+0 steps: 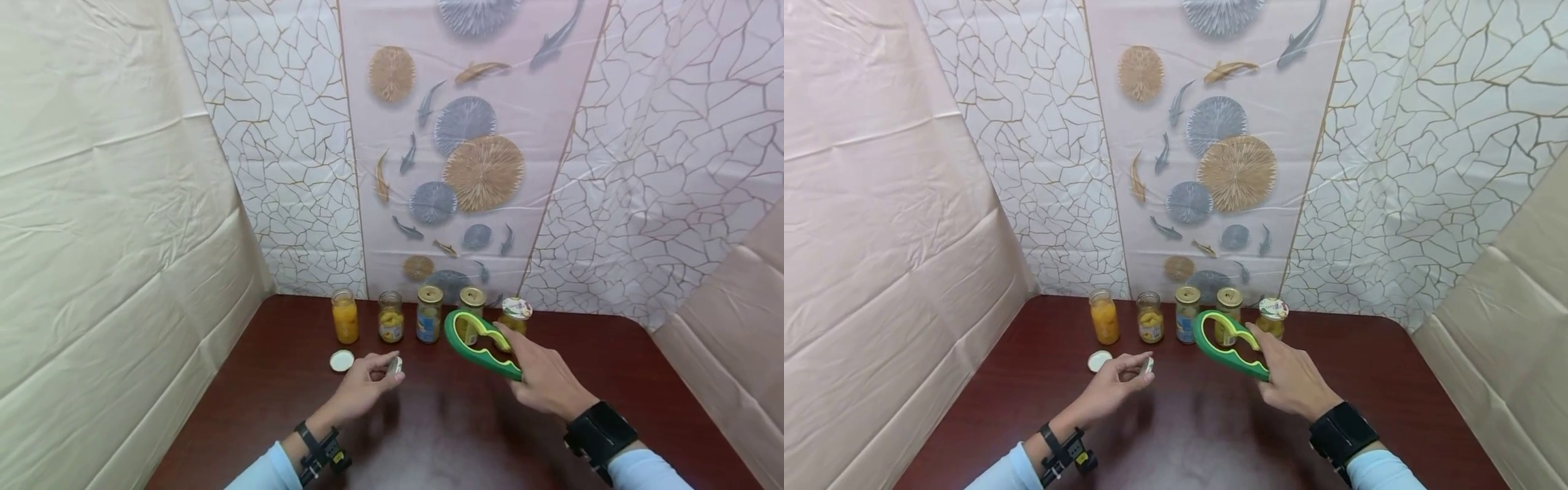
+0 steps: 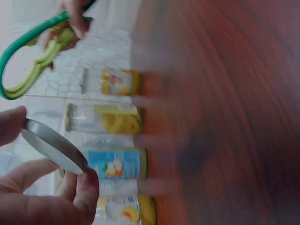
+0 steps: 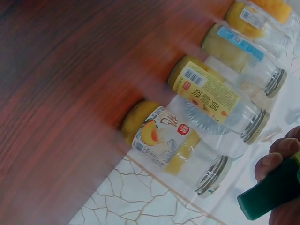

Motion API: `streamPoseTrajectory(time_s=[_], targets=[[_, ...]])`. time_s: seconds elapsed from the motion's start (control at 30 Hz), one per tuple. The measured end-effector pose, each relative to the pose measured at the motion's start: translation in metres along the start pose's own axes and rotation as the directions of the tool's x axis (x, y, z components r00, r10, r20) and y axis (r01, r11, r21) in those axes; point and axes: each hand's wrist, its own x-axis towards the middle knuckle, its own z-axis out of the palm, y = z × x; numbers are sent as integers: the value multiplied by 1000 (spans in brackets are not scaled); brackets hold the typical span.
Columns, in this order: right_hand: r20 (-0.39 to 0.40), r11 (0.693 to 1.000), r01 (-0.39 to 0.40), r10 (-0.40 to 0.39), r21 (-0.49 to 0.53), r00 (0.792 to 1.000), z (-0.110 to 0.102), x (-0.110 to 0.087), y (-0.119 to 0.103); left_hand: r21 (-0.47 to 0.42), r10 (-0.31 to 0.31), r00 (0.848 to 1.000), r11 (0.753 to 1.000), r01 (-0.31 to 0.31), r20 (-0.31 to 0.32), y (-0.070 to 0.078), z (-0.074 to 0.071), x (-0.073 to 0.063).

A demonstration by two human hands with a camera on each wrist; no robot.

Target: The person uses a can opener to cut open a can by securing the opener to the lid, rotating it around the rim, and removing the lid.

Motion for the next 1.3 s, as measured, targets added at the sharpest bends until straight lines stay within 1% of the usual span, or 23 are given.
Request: streamPoseTrajectory(time_s=[0.13,0.27,0.37,0.43,0.5,0.6,0.7,0.73,0.8,0.93,0.97,1.03,1.07,1.1,1.23,1.27,1.3], targets=[[15,1000,-27,27,-2,1000,-1,-4,3,129,5,999,992,0,-40,-9,1,7],[41,998,-70,70,1,997,-3,-9,6,249,-1,997,968,20,-75,-18,3,16],[51,995,-97,97,-4,994,-5,-13,7,341,-11,997,939,36,-77,-26,3,26],[50,995,-103,103,-8,993,-6,-15,8,402,-22,998,915,43,-58,-32,2,33],[51,994,-105,105,-12,993,-7,-16,9,450,-39,999,892,46,-24,-36,2,40],[62,993,-113,114,-22,992,-9,-16,10,479,-90,996,875,71,17,-39,3,47],[79,991,-128,130,-25,988,-11,-17,12,507,-117,992,858,80,42,-38,5,51],[80,991,-130,132,-25,988,-11,-17,12,527,-100,994,848,58,51,-43,4,52],[85,991,-135,136,-21,987,-11,-17,12,555,-99,994,830,52,54,-41,5,52],[70,993,-117,118,-22,991,-9,-19,13,595,-99,993,802,45,58,-39,7,53],[65,993,-112,113,-21,991,-8,-19,13,594,-118,992,802,65,52,-34,8,53],[59,995,-103,104,-19,993,-7,-20,13,598,-114,992,799,60,52,-36,9,54],[62,995,-102,103,-17,993,-7,-20,13,595,-116,992,801,66,46,-41,9,56],[63,995,-101,102,-16,993,-7,-20,12,595,-116,992,801,65,47,-42,9,56],[82,994,-109,110,-10,991,-6,-19,11,608,-104,993,792,48,56,-83,7,79],[85,994,-111,111,-9,990,-6,-19,11,608,-110,992,792,54,55,-89,6,84],[87,994,-111,111,-8,990,-5,-19,11,612,-115,992,789,57,56,-90,5,86]])
